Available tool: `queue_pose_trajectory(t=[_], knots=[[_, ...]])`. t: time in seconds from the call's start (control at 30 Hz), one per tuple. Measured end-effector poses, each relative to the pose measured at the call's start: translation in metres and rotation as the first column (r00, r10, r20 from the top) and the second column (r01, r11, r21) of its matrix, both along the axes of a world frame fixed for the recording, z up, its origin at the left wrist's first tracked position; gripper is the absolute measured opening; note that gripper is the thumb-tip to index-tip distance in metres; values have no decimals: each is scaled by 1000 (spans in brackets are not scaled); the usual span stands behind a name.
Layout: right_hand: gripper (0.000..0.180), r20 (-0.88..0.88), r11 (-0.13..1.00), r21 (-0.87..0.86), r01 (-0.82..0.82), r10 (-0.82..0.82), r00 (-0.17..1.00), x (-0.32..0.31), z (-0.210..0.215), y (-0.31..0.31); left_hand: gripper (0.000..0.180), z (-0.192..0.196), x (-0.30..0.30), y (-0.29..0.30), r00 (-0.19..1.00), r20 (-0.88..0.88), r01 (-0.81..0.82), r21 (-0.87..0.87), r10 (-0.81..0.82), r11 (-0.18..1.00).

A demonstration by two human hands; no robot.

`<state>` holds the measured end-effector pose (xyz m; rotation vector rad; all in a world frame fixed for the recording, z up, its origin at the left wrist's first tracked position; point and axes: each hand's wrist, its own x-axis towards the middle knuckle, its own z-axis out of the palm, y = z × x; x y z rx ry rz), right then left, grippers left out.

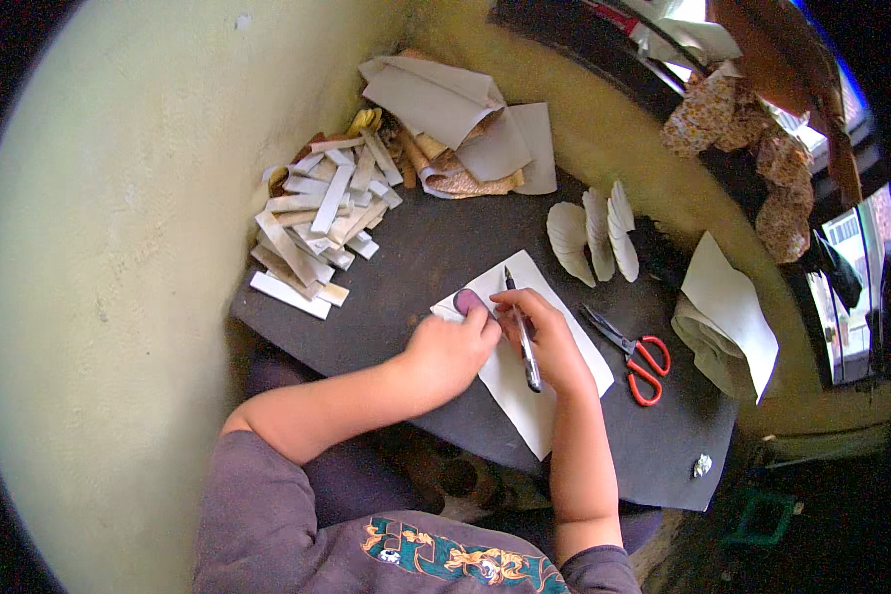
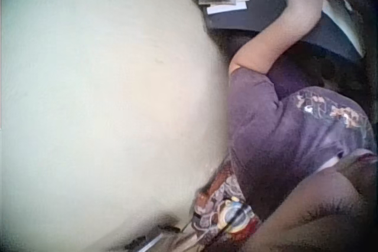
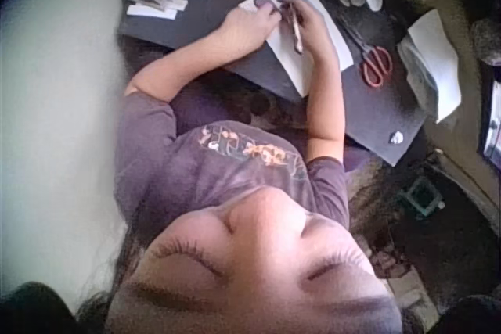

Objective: The person folds and stacks white paper pieces into fan-like shapes, then cleans up paper scraps. They use a pen and a small purple object to draw curved lines on a sheet of white paper.

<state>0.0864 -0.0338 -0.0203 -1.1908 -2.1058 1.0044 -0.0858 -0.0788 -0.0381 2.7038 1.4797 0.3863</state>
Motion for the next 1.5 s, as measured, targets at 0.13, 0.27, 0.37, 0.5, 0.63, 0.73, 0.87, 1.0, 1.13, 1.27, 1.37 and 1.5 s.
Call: queue_pose_trajectory(t=[0.13, 0.27, 0.37, 0.5, 0.63, 0.73, 0.87, 1.0, 1.13, 1.27, 1.37, 1.5], knots=[[23, -172, 989, -37, 145, -149, 974, 4, 7, 2, 49, 0, 5, -13, 997, -68, -26, 13, 27, 1000], [25, -492, 995, 56, 87, -49, 869, 17, 26, -2, 54, 0, 6, -18, 991, -126, -39, -31, 35, 999], [24, -460, 970, 241, 44, 74, 885, 20, 40, -5, 54, 0, 5, -18, 993, -120, -8, -16, 6, 1000], [25, -635, 981, -194, 17, -139, 760, 13, 45, -6, 53, -4, 1, -19, 995, -96, -30, -28, 27, 999], [19, -381, 965, -246, 94, -186, 906, 8, 35, 4, 52, -3, 1, -19, 998, -47, -35, -8, 35, 999], [16, -368, 965, -256, 56, -151, 918, -2, 23, 10, 53, -10, 4, -19, 996, -79, -50, 9, 50, 999], [14, -133, 975, -222, 21, -51, 990, -17, 21, 17, 57, -13, 10, -21, 991, -122, -65, -15, 63, 998], [13, 144, 984, -137, -114, 133, 981, -37, 34, 24, 64, -11, 17, -24, 982, -161, -114, -92, 98, 989], [14, 238, 963, -189, -192, 235, 943, -51, 49, 33, 65, -16, 17, -29, 975, -161, -162, -45, 153, 986], [16, 304, 950, -96, -296, 311, 901, -49, 46, 39, 62, -15, 20, -30, 975, -174, -144, -8, 140, 990], [16, 391, 930, -30, -365, 347, 853, -55, 50, 39, 60, -22, 21, -31, 973, -170, -144, 72, 154, 987], [15, 427, 919, -10, -393, 359, 830, -59, 50, 40, 59, -22, 20, -31, 972, -170, -152, 63, 161, 986]])
